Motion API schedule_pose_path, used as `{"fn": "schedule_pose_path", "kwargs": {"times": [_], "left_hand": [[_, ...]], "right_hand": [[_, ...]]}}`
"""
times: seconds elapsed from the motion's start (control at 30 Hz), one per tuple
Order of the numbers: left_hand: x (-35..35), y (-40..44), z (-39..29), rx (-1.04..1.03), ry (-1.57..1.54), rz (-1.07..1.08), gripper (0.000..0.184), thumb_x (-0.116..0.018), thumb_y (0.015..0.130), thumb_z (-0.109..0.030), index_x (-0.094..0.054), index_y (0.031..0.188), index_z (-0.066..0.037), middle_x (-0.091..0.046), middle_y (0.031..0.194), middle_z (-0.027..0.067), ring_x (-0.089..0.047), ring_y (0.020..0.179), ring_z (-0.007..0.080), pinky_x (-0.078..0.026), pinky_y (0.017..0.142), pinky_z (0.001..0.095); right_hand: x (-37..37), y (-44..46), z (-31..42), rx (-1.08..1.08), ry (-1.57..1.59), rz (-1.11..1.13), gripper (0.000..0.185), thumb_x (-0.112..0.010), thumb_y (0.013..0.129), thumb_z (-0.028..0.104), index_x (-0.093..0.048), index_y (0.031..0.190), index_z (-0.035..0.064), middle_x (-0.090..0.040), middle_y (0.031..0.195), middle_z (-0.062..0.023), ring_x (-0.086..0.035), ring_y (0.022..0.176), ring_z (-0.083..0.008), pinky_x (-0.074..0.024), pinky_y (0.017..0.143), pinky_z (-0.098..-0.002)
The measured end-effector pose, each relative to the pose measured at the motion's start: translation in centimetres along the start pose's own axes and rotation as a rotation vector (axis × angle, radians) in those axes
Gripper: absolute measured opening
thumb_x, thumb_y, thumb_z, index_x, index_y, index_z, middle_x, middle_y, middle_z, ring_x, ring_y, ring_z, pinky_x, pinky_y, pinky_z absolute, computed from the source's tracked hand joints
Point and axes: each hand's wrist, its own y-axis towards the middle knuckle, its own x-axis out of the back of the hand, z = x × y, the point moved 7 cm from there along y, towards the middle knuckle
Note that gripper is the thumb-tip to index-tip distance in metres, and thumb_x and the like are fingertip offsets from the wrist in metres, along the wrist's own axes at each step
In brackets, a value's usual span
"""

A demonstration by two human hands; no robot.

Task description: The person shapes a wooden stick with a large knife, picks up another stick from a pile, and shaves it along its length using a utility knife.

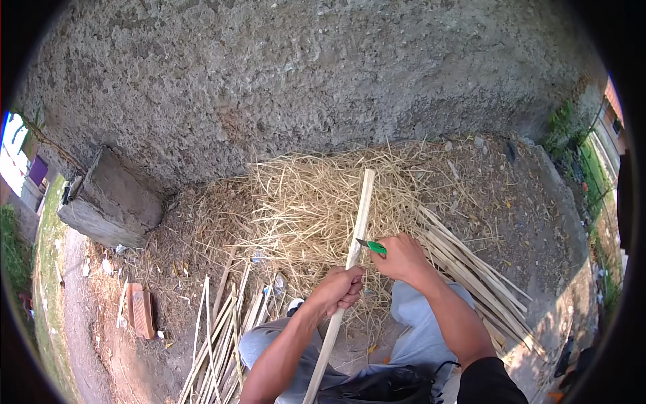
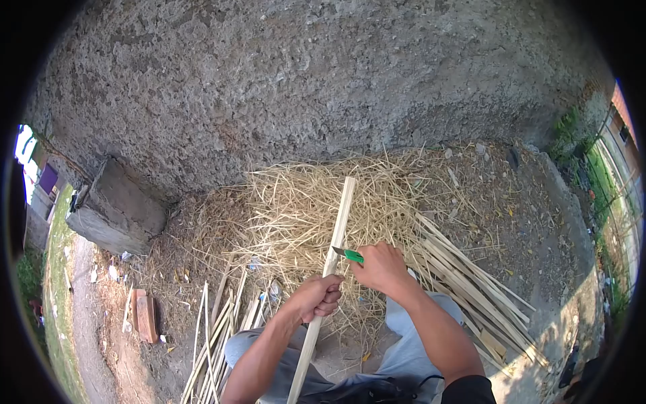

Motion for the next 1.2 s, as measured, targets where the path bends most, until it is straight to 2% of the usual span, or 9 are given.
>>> {"fn": "schedule_pose_path", "kwargs": {"times": [0.3, 0.37, 0.57, 0.7, 0.77, 0.9, 0.97, 1.07, 1.2], "left_hand": [[0.0, 0.2, 0.1, -0.016, 0.216, -0.097, 0.042, -0.048, 0.099, -0.024, -0.032, 0.062, -0.015, -0.032, 0.050, -0.0043, -0.026, 0.037, 0.0059, -0.016, 0.033, 0.0265], [0.4, 0.2, -0.6, -0.246, 0.517, -0.290, 0.042, -0.049, 0.100, -0.029, -0.036, 0.064, -0.013, -0.032, 0.049, -0.0045, -0.029, 0.037, 0.0061, -0.021, 0.033, 0.0264], [-1.2, -1.6, -2.2, -0.252, 0.275, -0.081, 0.039, -0.055, 0.098, -0.035, -0.043, 0.070, -0.012, -0.033, 0.046, -0.0050, -0.033, 0.037, 0.0060, -0.023, 0.032, 0.0248], [-0.4, -1.4, -2.1, -0.172, 0.359, -0.101, 0.039, -0.059, 0.097, -0.035, -0.043, 0.070, -0.012, -0.035, 0.047, -0.0046, -0.034, 0.036, 0.0060, -0.021, 0.031, 0.0251], [0.6, -1.1, -1.4, -0.061, 0.316, -0.174, 0.042, -0.065, 0.093, -0.036, -0.047, 0.067, -0.010, -0.037, 0.045, -0.0040, -0.035, 0.034, 0.0071, -0.027, 0.032, 0.0254], [1.9, -0.5, -0.8, -0.088, 0.430, -0.243, 0.041, -0.063, 0.094, -0.038, -0.049, 0.070, -0.008, -0.038, 0.045, -0.0041, -0.037, 0.035, 0.0075, -0.027, 0.033, 0.0255], [1.4, -0.6, -2.6, -0.425, 0.464, -0.202, 0.037, -0.056, 0.098, -0.037, -0.049, 0.082, -0.004, -0.046, 0.055, 0.0004, -0.040, 0.038, 0.0086, -0.030, 0.034, 0.0262], [2.0, -0.4, -2.3, -0.346, 0.208, -0.274, 0.033, -0.046, 0.102, -0.034, -0.046, 0.094, -0.002, -0.053, 0.070, 0.0045, -0.042, 0.042, 0.0096, -0.033, 0.036, 0.0267], [1.5, -0.5, -2.3, -0.355, 0.148, -0.244, 0.027, -0.036, 0.105, -0.031, -0.044, 0.098, -0.006, -0.054, 0.084, 0.0076, -0.039, 0.044, 0.0088, -0.034, 0.039, 0.0257]], "right_hand": [[-1.4, 0.2, 0.0, 0.022, -0.204, -0.057, 0.020, -0.057, 0.081, 0.018, -0.071, 0.078, 0.0036, -0.066, 0.069, -0.0214, -0.067, 0.066, -0.0379, -0.0498, 0.067, -0.0502], [-2.0, 0.4, -0.6, 0.027, -0.213, -0.067, 0.018, -0.057, 0.081, 0.016, -0.070, 0.078, 0.0039, -0.066, 0.069, -0.0214, -0.067, 0.066, -0.0382, -0.0506, 0.066, -0.0505], [-3.0, 1.7, -1.3, 0.013, -0.242, -0.142, 0.018, -0.056, 0.083, 0.015, -0.068, 0.078, 0.0032, -0.067, 0.071, -0.0221, -0.069, 0.068, -0.0379, -0.0524, 0.061, -0.0482], [-4.0, 1.9, -0.5, -0.010, -0.244, -0.121, 0.016, -0.060, 0.083, 0.016, -0.068, 0.080, 0.0022, -0.067, 0.071, -0.0217, -0.069, 0.070, -0.0372, -0.0530, 0.062, -0.0480], [-4.2, 1.4, 0.5, 0.073, -0.230, -0.039, 0.016, -0.065, 0.081, 0.017, -0.068, 0.081, 0.0013, -0.067, 0.073, -0.0221, -0.070, 0.071, -0.0367, -0.0535, 0.063, -0.0481], [-4.4, 1.3, 1.0, 0.023, -0.071, 0.047, 0.015, -0.069, 0.080, 0.017, -0.069, 0.083, 0.0021, -0.067, 0.075, -0.0223, -0.069, 0.071, -0.0372, -0.0535, 0.065, -0.0480], [-3.5, 1.4, 0.8, -0.054, -0.004, -0.072, 0.015, -0.067, 0.081, 0.018, -0.069, 0.084, 0.0040, -0.067, 0.073, -0.0219, -0.068, 0.070, -0.0380, -0.0533, 0.066, -0.0483], [-3.0, 1.7, 0.4, -0.025, 0.051, -0.176, 0.018, -0.064, 0.083, 0.022, -0.068, 0.079, 0.0055, -0.064, 0.067, -0.0217, -0.064, 0.065, -0.0423, -0.0498, 0.064, -0.0517], [-2.5, 2.2, 0.3, -0.004, 0.015, -0.164, 0.018, -0.064, 0.083, 0.022, -0.069, 0.080, 0.0058, -0.064, 0.066, -0.0214, -0.065, 0.064, -0.0415, -0.0501, 0.064, -0.0516]]}}
